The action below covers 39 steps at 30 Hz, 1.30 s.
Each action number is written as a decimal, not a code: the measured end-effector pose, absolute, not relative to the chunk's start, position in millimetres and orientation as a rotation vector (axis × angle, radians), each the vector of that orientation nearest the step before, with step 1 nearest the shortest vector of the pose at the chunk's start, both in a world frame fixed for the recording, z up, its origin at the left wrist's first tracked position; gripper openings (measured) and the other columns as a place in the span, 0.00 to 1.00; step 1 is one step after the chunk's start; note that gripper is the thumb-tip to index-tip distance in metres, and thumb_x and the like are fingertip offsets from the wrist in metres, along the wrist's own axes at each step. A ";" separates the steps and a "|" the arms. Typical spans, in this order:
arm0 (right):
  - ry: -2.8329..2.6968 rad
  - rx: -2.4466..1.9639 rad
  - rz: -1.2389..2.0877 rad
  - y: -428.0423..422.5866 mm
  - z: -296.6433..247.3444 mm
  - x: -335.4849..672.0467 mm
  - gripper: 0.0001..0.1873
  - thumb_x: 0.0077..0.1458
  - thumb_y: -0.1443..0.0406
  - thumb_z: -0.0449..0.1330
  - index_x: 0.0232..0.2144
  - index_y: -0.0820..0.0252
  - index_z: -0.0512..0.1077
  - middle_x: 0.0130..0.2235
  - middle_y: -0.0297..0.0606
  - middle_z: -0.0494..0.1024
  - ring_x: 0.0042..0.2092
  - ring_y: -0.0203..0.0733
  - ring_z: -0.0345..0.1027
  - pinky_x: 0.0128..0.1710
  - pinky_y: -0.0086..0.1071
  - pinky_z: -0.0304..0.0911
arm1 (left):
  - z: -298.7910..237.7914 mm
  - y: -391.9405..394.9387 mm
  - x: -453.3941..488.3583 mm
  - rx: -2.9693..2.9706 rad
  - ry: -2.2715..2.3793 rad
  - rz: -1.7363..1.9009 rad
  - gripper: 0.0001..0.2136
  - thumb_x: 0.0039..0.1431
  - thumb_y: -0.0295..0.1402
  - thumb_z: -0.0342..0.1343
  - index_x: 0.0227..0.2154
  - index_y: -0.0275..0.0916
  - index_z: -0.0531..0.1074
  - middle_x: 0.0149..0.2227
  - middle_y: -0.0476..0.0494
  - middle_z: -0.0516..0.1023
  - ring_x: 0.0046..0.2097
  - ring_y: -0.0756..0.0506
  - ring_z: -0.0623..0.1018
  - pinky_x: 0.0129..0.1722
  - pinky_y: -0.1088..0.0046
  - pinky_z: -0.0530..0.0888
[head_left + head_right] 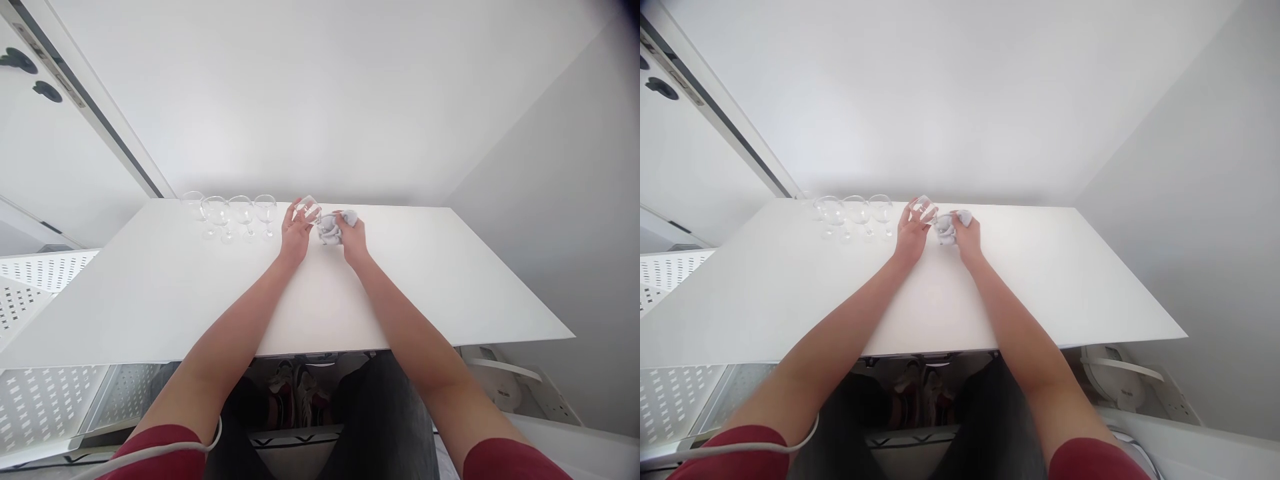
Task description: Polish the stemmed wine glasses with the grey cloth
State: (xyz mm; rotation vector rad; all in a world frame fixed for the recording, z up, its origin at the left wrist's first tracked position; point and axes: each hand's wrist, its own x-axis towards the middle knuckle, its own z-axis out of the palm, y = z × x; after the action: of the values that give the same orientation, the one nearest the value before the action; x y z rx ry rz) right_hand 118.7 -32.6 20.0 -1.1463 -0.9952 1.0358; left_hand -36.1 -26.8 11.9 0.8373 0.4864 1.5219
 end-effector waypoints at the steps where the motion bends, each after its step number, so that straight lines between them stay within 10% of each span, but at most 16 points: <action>1: -0.905 -1.174 0.972 -31.2 19.3 120.6 0.25 0.49 0.44 0.69 0.39 0.55 0.76 0.42 0.38 0.80 0.43 0.44 0.73 0.38 0.34 0.69 | 11.1 -26.4 -36.0 0.826 0.490 1.549 0.25 0.58 0.45 0.69 0.57 0.50 0.70 0.65 0.39 0.72 0.66 0.34 0.73 0.63 0.57 0.71; 9: -0.871 -1.031 1.502 -31.9 16.7 109.7 0.33 0.54 0.32 0.56 0.38 0.53 0.70 0.34 0.40 0.78 0.40 0.49 0.74 0.36 0.39 0.70 | 11.3 -27.5 -29.5 0.774 0.546 1.650 0.30 0.58 0.45 0.69 0.61 0.57 0.64 0.69 0.42 0.64 0.67 0.36 0.72 0.62 0.58 0.74; 20: -1.328 -1.023 0.673 -47.3 24.7 113.2 0.25 0.57 0.49 0.64 0.53 0.47 0.67 0.49 0.36 0.72 0.50 0.43 0.68 0.54 0.38 0.64 | 4.7 -24.3 -26.7 0.776 0.489 1.524 0.18 0.60 0.47 0.67 0.46 0.42 0.74 0.60 0.39 0.71 0.68 0.31 0.70 0.65 0.54 0.73; 27: -0.720 -0.959 1.203 -33.0 23.1 116.6 0.31 0.63 0.39 0.46 0.41 0.54 0.73 0.41 0.41 0.77 0.43 0.47 0.73 0.38 0.39 0.71 | 4.8 -25.0 -27.2 0.925 0.500 1.523 0.25 0.54 0.47 0.72 0.52 0.48 0.73 0.63 0.42 0.67 0.66 0.30 0.72 0.62 0.55 0.76; 33: -0.838 -0.904 1.126 -35.1 21.3 115.0 0.18 0.60 0.50 0.59 0.45 0.52 0.75 0.46 0.36 0.78 0.47 0.42 0.73 0.43 0.34 0.71 | 5.8 -28.2 -25.7 0.983 0.556 1.619 0.28 0.55 0.50 0.70 0.56 0.48 0.71 0.65 0.39 0.65 0.67 0.29 0.72 0.60 0.56 0.77; 39: -0.923 -0.851 1.036 -39.9 24.1 112.0 0.26 0.58 0.44 0.62 0.54 0.47 0.71 0.50 0.35 0.76 0.53 0.41 0.72 0.50 0.35 0.70 | 8.8 -31.7 -25.5 0.999 0.529 1.640 0.29 0.55 0.49 0.70 0.57 0.48 0.71 0.66 0.39 0.64 0.68 0.28 0.70 0.59 0.55 0.78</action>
State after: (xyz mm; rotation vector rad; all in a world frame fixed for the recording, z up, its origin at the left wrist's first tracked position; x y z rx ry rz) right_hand 112.0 -39.9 24.1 -0.8512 -0.9235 1.0363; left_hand -25.5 -31.7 8.8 0.9986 0.5293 1.6400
